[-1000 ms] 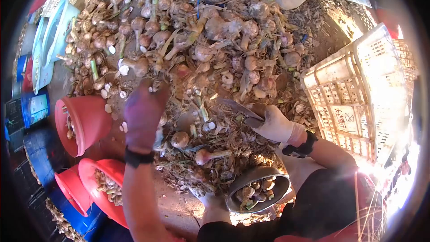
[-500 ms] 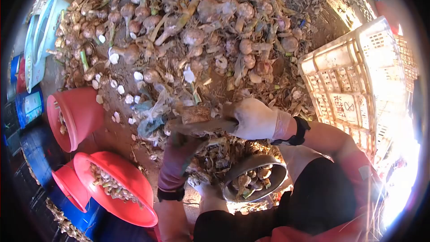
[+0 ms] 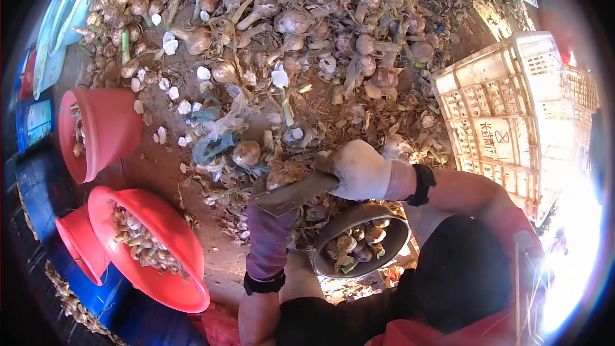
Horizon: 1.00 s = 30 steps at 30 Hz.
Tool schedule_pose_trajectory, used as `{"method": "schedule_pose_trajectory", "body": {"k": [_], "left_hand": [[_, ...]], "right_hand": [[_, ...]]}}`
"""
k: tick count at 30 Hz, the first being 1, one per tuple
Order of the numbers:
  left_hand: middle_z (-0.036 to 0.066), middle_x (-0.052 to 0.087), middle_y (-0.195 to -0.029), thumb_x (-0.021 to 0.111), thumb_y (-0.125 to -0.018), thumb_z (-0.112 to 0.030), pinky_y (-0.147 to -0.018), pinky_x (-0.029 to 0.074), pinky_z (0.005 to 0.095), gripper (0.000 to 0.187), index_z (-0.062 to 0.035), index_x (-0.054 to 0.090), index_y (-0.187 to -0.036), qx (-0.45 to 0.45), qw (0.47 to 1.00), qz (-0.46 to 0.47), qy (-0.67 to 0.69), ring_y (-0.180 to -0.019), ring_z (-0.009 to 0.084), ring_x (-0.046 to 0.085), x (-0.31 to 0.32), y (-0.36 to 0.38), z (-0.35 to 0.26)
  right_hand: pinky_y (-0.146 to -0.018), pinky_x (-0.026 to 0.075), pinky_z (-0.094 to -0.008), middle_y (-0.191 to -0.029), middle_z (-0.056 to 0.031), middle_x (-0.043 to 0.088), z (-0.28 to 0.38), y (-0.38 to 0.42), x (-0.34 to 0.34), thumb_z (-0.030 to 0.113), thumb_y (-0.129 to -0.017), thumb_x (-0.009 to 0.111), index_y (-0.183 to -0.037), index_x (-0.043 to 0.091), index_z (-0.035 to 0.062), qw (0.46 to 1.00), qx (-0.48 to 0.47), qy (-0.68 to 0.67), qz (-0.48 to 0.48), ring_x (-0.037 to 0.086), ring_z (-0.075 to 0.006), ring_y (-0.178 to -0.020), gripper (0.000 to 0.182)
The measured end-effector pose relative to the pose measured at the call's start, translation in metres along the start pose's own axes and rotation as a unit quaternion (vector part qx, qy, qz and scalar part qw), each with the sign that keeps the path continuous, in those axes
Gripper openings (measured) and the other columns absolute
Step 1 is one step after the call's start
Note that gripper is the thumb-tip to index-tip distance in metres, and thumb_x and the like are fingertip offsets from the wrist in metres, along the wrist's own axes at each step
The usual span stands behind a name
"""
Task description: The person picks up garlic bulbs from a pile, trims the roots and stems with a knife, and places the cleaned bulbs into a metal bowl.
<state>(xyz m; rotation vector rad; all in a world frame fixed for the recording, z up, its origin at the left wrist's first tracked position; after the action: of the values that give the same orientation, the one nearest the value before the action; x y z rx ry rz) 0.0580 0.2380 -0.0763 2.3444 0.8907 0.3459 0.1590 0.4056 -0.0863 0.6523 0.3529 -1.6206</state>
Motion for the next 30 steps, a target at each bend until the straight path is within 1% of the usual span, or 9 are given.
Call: {"method": "schedule_pose_trajectory", "body": {"k": [4, 6, 7, 14, 20, 22, 23, 28, 30], "left_hand": [[0.014, 0.061, -0.106, 0.076, -0.078, -0.019, -0.075, 0.053, 0.0307, 0.065, 0.0035, 0.043, -0.129, -0.062, 0.989, 0.029, 0.128, -0.088, 0.0214, 0.063, -0.005, 0.021, 0.019], [0.014, 0.061, -0.104, 0.075, -0.077, -0.018, -0.08, 0.053, 0.0329, 0.066, 0.003, 0.043, -0.13, 0.277, 0.928, 0.109, -0.225, -0.095, 0.0246, 0.062, 0.008, 0.037, -0.021], [0.016, 0.059, -0.107, 0.07, -0.08, -0.019, -0.086, 0.052, 0.0371, 0.061, 0.0015, 0.042, -0.131, 0.225, 0.946, 0.231, -0.041, -0.102, 0.028, 0.06, 0.013, 0.029, -0.019], [0.013, 0.052, -0.111, 0.062, -0.079, -0.006, -0.083, 0.052, 0.0301, 0.07, -0.0045, 0.026, -0.14, 0.052, 0.969, 0.024, 0.241, -0.092, 0.0217, 0.059, -0.008, 0.006, -0.016], [0.007, 0.061, -0.101, 0.058, -0.089, -0.023, -0.085, 0.052, 0.0386, 0.037, -0.0061, 0.05, -0.122, 0.159, 0.943, -0.069, 0.285, -0.086, 0.0209, 0.063, -0.018, -0.015, -0.008], [0.007, 0.061, -0.098, 0.058, -0.091, -0.035, -0.084, 0.053, 0.0374, 0.043, -0.0054, 0.051, -0.12, 0.248, 0.959, -0.127, -0.044, -0.088, 0.0209, 0.063, -0.03, -0.013, 0.022], [0.009, 0.062, -0.097, 0.058, -0.09, -0.04, -0.08, 0.054, 0.0362, 0.049, -0.0042, 0.048, -0.121, 0.153, 0.964, -0.005, 0.216, -0.089, 0.0216, 0.064, -0.023, 0.004, 0.011], [0.011, 0.06, -0.097, 0.057, -0.089, -0.039, -0.078, 0.053, 0.0337, 0.052, -0.0027, 0.045, -0.125, 0.043, 0.983, 0.099, 0.149, -0.091, 0.0195, 0.061, -0.002, 0.039, -0.008], [0.01, 0.059, -0.101, 0.065, -0.085, -0.032, -0.082, 0.051, 0.0327, 0.055, -0.0022, 0.046, -0.127, 0.028, 0.978, 0.208, -0.013, -0.096, 0.0205, 0.059, 0.017, 0.064, -0.014]], "right_hand": [[-0.054, 0.046, -0.0438, -0.062, -0.0171, 0.057, -0.012, 0.003, 0.007, 0.02, -0.071, 0.065, -0.083, 0.061, 0.0033, 0.999, -0.037, 0.033, 0.008, 0.059, -0.0372, -0.059, 0.021], [-0.058, 0.048, -0.0411, -0.067, -0.0195, 0.06, -0.075, -0.001, 0.016, 0.021, -0.073, 0.065, -0.076, 0.059, 0.0016, 0.977, 0.212, -0.019, -0.001, 0.061, -0.0348, -0.063, 0.021], [-0.062, 0.049, -0.0385, -0.074, -0.0205, 0.062, -0.077, 0.001, -0.019, 0.021, -0.075, 0.067, -0.077, 0.059, 0.001, 0.939, 0.334, -0.078, -0.034, 0.062, -0.0311, -0.067, 0.022], [-0.06, 0.049, -0.0435, -0.068, -0.0197, 0.061, -0.009, 0.004, -0.032, 0.02, -0.08, 0.059, -0.088, 0.062, 0.0029, 0.987, 0.149, -0.046, -0.045, 0.061, -0.0366, -0.063, 0.019], [-0.057, 0.049, -0.0451, -0.066, -0.0182, 0.06, 0.05, 0.024, -0.009, 0.025, -0.078, 0.063, -0.087, 0.062, 0.0064, 0.987, -0.041, -0.131, 0.085, 0.06, -0.0385, -0.063, 0.021], [-0.057, 0.049, -0.0457, -0.067, -0.0168, 0.06, 0.039, 0.023, -0.005, 0.027, -0.076, 0.065, -0.083, 0.06, 0.0072, 0.994, 0.042, -0.069, 0.067, 0.06, -0.0381, -0.064, 0.021], [-0.056, 0.048, -0.0453, -0.067, -0.016, 0.061, 0.038, 0.019, -0.016, 0.027, -0.075, 0.065, -0.082, 0.059, 0.0072, 0.997, 0.059, -0.04, 0.036, 0.061, -0.0375, -0.064, 0.022], [-0.057, 0.05, -0.0434, -0.073, -0.0177, 0.063, 0.013, 0.017, -0.017, 0.026, -0.077, 0.063, -0.089, 0.061, 0.0061, 0.998, 0.024, -0.059, -0.024, 0.062, -0.0374, -0.066, 0.023], [-0.064, 0.052, -0.0414, -0.082, -0.0202, 0.065, -0.052, 0.023, 0.014, 0.026, -0.08, 0.061, -0.097, 0.064, 0.0067, 0.971, 0.23, -0.056, 0.045, 0.065, -0.0374, -0.072, 0.026]]}}
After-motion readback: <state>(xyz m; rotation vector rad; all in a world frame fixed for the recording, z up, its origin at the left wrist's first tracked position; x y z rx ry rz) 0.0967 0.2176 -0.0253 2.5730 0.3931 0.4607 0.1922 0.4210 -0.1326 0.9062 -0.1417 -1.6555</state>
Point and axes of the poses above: each hand's wrist, its own y-axis away from the middle knuckle, its own x-axis out of the palm, z = x × y, the point moved 4 cm from there along -y, towards the middle knuckle
